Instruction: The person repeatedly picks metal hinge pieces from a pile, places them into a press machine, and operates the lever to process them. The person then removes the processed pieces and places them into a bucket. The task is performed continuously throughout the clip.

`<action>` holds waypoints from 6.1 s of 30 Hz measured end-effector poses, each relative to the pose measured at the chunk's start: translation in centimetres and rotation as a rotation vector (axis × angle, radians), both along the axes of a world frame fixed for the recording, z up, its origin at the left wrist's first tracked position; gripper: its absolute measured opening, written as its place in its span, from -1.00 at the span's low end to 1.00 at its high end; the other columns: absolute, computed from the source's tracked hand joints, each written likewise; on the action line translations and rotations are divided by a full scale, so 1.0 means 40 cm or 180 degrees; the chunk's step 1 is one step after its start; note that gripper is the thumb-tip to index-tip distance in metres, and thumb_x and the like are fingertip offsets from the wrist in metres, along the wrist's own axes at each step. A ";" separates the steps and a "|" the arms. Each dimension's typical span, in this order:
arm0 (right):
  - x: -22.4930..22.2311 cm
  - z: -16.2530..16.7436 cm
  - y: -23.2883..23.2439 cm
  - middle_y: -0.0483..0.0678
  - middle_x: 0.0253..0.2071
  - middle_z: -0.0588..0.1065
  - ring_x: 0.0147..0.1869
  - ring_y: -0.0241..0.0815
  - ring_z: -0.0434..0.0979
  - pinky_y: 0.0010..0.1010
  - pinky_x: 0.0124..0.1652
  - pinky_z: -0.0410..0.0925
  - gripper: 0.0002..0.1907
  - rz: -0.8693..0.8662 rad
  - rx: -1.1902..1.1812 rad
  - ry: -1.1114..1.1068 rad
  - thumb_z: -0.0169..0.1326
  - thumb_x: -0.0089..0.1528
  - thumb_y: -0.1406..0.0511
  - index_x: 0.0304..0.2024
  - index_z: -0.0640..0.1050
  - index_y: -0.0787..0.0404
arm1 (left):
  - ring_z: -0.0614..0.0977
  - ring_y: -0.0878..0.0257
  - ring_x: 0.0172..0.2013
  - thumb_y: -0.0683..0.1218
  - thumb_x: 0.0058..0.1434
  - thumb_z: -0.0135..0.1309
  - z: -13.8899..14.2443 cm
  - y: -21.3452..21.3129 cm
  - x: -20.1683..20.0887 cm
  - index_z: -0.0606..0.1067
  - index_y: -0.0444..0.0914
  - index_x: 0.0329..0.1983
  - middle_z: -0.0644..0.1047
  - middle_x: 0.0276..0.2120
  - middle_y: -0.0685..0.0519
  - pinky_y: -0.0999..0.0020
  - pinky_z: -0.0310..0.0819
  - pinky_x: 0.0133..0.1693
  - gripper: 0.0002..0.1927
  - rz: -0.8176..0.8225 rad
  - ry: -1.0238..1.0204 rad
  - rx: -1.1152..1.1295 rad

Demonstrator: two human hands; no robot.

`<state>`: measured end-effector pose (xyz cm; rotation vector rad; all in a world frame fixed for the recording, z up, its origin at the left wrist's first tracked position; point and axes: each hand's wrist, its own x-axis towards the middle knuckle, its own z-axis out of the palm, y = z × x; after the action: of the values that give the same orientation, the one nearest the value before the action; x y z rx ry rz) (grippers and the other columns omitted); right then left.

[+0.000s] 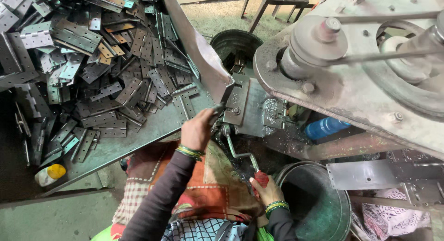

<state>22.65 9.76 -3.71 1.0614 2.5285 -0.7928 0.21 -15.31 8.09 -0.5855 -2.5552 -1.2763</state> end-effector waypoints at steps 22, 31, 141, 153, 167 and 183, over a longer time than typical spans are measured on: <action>-0.026 0.115 0.039 0.16 -0.35 0.67 -0.26 0.06 0.72 -0.25 -0.20 0.48 -0.37 0.0143 -0.0241 -0.0085 0.18 0.12 -0.17 -0.14 0.53 0.23 | 0.35 -0.05 0.33 0.04 0.10 0.20 -0.141 0.323 0.046 0.43 -0.28 0.21 0.46 0.15 -0.04 -0.32 -0.25 0.41 -0.38 -0.0436 0.0062 -0.1068; 0.025 -0.115 -0.020 0.20 -0.22 0.62 -0.15 0.26 0.62 -0.11 -0.18 0.44 -0.41 0.0193 0.0073 0.1171 0.25 0.11 -0.06 -0.02 0.55 0.23 | 0.39 -0.06 0.30 0.00 0.20 0.07 -0.188 0.331 0.038 0.50 -0.20 0.11 0.48 0.14 -0.05 -0.34 -0.21 0.36 -0.58 -0.0218 0.0698 -0.0736; -0.035 0.088 0.027 0.26 -0.11 0.59 0.04 0.28 0.60 -0.07 0.03 0.42 -0.20 0.0230 0.0085 -0.0195 0.15 0.05 -0.29 0.00 0.49 0.18 | 0.23 -0.01 0.41 0.29 -0.03 0.24 -0.255 0.334 0.059 0.24 -0.27 0.42 0.35 0.31 -0.06 -0.30 -0.37 0.40 0.01 -0.0486 0.0582 -0.1435; -0.067 0.159 0.021 0.32 -0.17 0.59 -0.02 0.29 0.62 -0.04 -0.01 0.43 -0.14 0.0559 0.0295 -0.0478 0.03 0.09 -0.36 -0.03 0.42 0.25 | 0.27 -0.05 0.36 0.30 0.11 0.22 -0.206 0.282 0.151 0.29 -0.33 0.37 0.36 0.28 -0.12 -0.34 -0.30 0.43 -0.08 -0.0795 0.0110 -0.0827; -0.044 0.058 0.075 0.40 -0.10 0.53 0.00 0.31 0.59 -0.09 -0.03 0.42 0.08 0.0721 0.0501 0.0078 0.11 0.09 -0.40 0.14 0.34 0.43 | 0.45 0.05 0.16 -0.14 0.19 0.02 -0.105 0.261 0.030 0.45 -0.09 0.03 0.47 -0.07 0.06 -0.04 0.21 0.24 -0.69 -0.1677 0.0776 -0.0746; -0.058 0.171 0.000 0.17 -0.23 0.72 -0.11 0.17 0.72 -0.07 -0.07 0.53 -0.25 -0.0130 -0.0637 -0.0117 0.06 0.00 -0.25 -0.09 0.49 0.20 | 0.44 -0.04 0.23 0.00 0.13 0.13 -0.106 0.329 0.111 0.47 -0.22 0.10 0.50 0.11 -0.05 -0.04 0.38 0.18 -0.54 -0.0617 -0.0100 -0.0511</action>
<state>20.34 9.75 3.13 1.0533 2.3456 -1.0042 4.64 -2.15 3.85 -0.8710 -2.6994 -1.1512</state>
